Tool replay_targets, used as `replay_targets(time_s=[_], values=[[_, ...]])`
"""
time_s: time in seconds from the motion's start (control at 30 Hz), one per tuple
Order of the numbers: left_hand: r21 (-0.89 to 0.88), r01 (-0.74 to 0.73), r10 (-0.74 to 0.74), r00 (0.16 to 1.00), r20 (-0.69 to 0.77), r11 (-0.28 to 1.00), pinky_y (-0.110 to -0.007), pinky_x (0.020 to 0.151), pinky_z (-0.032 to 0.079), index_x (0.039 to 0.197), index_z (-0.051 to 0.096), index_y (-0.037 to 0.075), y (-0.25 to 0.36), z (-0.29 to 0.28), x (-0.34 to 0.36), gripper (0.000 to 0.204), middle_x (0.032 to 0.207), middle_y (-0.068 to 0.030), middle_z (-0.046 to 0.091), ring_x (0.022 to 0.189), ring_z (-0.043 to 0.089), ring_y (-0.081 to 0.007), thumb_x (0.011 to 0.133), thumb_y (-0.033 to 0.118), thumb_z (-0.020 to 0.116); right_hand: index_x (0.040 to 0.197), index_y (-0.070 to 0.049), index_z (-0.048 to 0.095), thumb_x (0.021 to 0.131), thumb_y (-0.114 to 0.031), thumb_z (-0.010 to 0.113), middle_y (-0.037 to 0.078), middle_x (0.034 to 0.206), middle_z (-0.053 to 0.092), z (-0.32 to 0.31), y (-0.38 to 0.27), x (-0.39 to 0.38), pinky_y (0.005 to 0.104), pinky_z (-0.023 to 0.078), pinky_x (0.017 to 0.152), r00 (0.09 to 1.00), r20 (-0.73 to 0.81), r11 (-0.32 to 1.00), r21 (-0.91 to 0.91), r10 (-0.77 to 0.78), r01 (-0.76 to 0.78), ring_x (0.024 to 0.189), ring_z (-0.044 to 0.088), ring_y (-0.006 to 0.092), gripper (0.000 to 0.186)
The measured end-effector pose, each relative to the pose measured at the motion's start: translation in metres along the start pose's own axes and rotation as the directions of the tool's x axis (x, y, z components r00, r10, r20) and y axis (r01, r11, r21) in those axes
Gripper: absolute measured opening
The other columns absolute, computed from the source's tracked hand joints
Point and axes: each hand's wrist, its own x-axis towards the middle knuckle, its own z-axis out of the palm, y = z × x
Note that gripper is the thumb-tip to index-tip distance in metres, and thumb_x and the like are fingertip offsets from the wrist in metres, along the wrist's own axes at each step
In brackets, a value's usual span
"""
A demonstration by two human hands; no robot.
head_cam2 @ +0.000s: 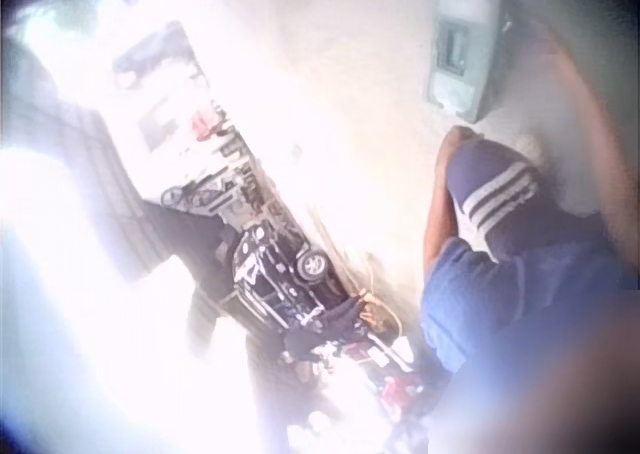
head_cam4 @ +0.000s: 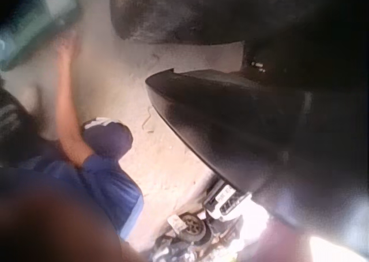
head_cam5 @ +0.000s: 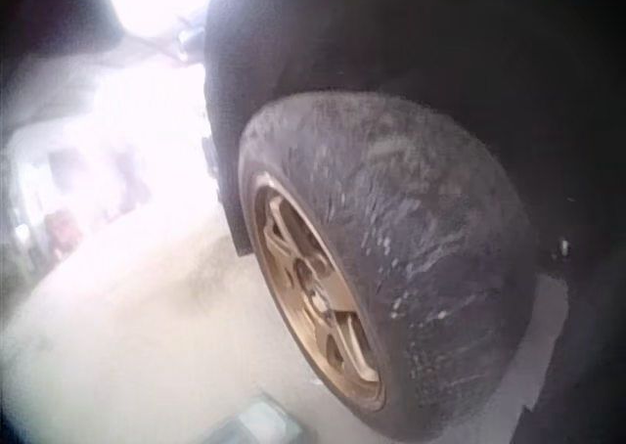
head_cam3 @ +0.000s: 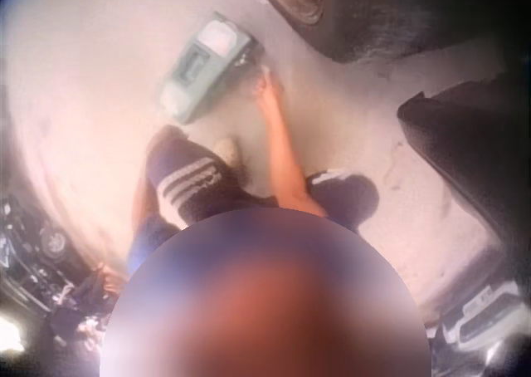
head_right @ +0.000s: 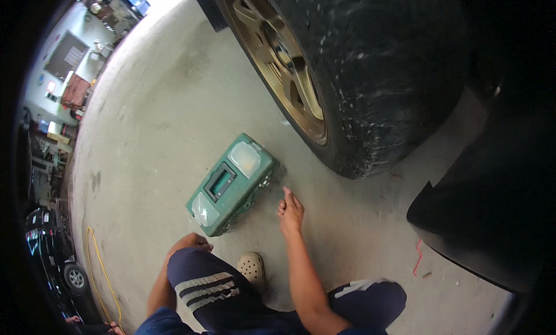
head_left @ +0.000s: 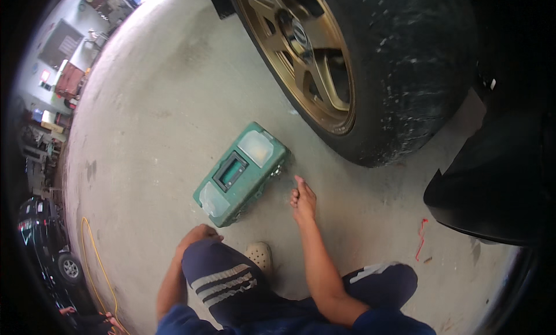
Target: The person kneels beside a dark green car and uses a red plastic trim tool to pry and adjust the front bumper near the wheel arch. They then gather small plastic fasteners from the floor, sort them, and insert them into the bumper to secure it. A green toolbox is opened and tools are handled during the process.
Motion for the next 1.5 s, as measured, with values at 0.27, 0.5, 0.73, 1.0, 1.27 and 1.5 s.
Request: replay_targets(time_s=[0.27, 0.5, 0.73, 1.0, 1.27, 1.5], values=[[0.153, -0.679, 0.518, 0.668, 0.534, 0.718, -0.039, 0.091, 0.051, 0.113, 0.071, 0.002, 0.222, -0.036, 0.059, 0.026, 0.105, -0.0136, 0.072, 0.103, 0.066, -0.0254, 0.094, 0.012, 0.057, 0.135, -0.005, 0.062, 0.106, -0.038, 0.061, -0.006, 0.070, 0.042, -0.041, -0.025, -0.017, 0.0218, 0.030, 0.050, 0.998, -0.042, 0.943, 0.328, -0.041, 0.052, 0.059, 0.036, 0.0054, 0.044], [0.352, -0.732, 0.409, 0.639, 0.651, 0.583, -0.037, 0.078, 0.055, 0.103, 0.072, -0.002, 0.363, 0.066, 0.115, 0.023, 0.097, -0.0128, 0.073, 0.088, 0.069, -0.0239, 0.087, 0.009, 0.061, 0.135, -0.006, 0.062, 0.107, -0.038, 0.058, -0.007, 0.070, 0.042, -0.087, -0.058, -0.032, 0.0218, 0.029, 0.049, 0.974, -0.185, 0.783, 0.584, -0.128, 0.214, 0.057, 0.035, 0.0053, 0.042], [0.172, -0.600, 0.391, 0.685, 0.615, 0.781, -0.034, 0.074, 0.059, 0.100, 0.075, -0.005, 0.357, 0.124, 0.187, 0.024, 0.096, -0.0156, 0.074, 0.084, 0.071, -0.0220, 0.085, 0.005, 0.060, 0.134, -0.005, 0.062, 0.110, -0.035, 0.052, -0.006, 0.072, 0.040, -0.118, -0.052, -0.029, 0.0240, 0.029, 0.049, 0.886, -0.452, 0.758, 0.543, -0.098, 0.361, 0.057, 0.032, 0.0069, 0.040], [0.109, -0.627, 0.634, 0.772, -0.046, 0.771, -0.041, 0.084, 0.058, 0.101, 0.078, 0.004, 0.299, 0.214, 0.222, 0.027, 0.098, -0.0170, 0.076, 0.091, 0.073, -0.0322, 0.078, 0.003, 0.065, 0.131, -0.006, 0.063, 0.111, -0.034, 0.048, -0.006, 0.073, 0.040, -0.146, -0.039, -0.009, 0.0247, 0.030, 0.049, 0.815, -0.558, 0.767, 0.453, -0.154, 0.455, 0.058, 0.033, 0.0077, 0.037], [0.061, -0.774, 0.774, 0.620, -0.130, 0.630, -0.048, 0.087, 0.056, 0.106, 0.076, 0.005, 0.301, 0.233, 0.224, 0.025, 0.105, -0.0198, 0.074, 0.098, 0.071, -0.0396, 0.084, 0.006, 0.066, 0.130, -0.002, 0.063, 0.106, -0.035, 0.060, -0.005, 0.070, 0.042, -0.153, -0.077, -0.020, 0.0227, 0.030, 0.048, 0.707, -0.606, 0.797, 0.188, -0.366, 0.574, 0.057, 0.036, 0.0068, 0.041], [-0.370, -0.811, 0.607, 0.585, -0.539, 0.453, -0.043, 0.080, 0.054, 0.113, 0.073, 0.001, 0.358, 0.201, 0.187, 0.026, 0.100, -0.0212, 0.072, 0.091, 0.070, -0.0380, 0.091, 0.003, 0.058, 0.115, 0.001, 0.064, 0.104, -0.048, 0.060, -0.005, 0.065, 0.041, -0.110, -0.143, -0.087, 0.0221, 0.027, 0.047, 0.658, -0.454, 0.751, -0.040, -0.601, 0.659, 0.053, 0.035, 0.0053, 0.051]])
